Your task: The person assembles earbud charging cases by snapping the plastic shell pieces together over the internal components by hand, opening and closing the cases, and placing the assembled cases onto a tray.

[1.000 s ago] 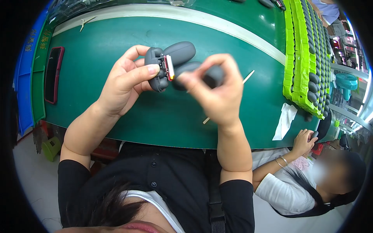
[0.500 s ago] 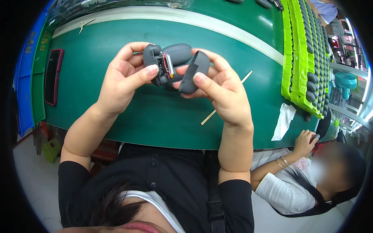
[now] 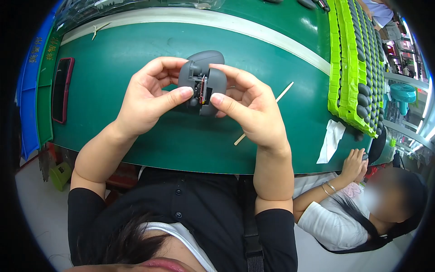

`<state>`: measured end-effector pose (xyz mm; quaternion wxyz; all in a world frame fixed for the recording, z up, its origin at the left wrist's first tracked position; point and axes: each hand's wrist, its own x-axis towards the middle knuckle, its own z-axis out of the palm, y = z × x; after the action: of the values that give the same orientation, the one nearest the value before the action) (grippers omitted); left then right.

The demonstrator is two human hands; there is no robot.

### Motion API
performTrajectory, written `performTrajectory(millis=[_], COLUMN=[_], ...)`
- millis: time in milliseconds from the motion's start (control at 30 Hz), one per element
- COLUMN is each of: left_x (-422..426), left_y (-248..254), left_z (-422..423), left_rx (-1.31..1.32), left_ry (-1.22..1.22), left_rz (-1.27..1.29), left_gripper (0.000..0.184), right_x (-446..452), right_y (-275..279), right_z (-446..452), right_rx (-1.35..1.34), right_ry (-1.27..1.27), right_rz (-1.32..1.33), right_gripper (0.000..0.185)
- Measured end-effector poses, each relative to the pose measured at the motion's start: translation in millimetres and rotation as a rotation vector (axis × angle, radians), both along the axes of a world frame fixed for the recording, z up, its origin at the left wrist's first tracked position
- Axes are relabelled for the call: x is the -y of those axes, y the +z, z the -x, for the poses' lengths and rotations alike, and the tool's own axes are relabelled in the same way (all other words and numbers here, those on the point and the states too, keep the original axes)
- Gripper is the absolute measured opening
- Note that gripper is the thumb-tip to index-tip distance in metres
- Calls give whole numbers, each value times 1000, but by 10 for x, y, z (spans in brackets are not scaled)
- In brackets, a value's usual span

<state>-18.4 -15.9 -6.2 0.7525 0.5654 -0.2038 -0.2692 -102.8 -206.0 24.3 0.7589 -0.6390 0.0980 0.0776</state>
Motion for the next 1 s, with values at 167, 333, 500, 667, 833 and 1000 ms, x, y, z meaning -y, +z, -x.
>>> performTrajectory(millis=[167, 333, 500, 667, 833, 1000], left_x=[-4, -25, -27, -41, -50, -63], left_y=[-10, 33, 104, 126, 191, 54], left_z=[-1, 1, 19, 29, 50, 59], left_rx=[61, 23, 77, 145, 69, 507], left_ry=[-29, -74, -57, -91, -44, -33], left_rz=[-30, -77, -102, -125, -165, -137], left_gripper=[39, 41, 42, 41, 39, 53], right_x=[-32, -31, -28, -70, -87, -132], right_y=[-22, -2, -36, -41, -19, -40], right_z=[-13, -7, 2, 6, 2, -20], right_rx=[22, -5, 46, 74, 29, 172], right_ry=[-41, -8, -7, -17, -25, -45], right_rz=[19, 18, 29, -14, 11, -37], right_gripper=[46, 45, 45, 46, 50, 64])
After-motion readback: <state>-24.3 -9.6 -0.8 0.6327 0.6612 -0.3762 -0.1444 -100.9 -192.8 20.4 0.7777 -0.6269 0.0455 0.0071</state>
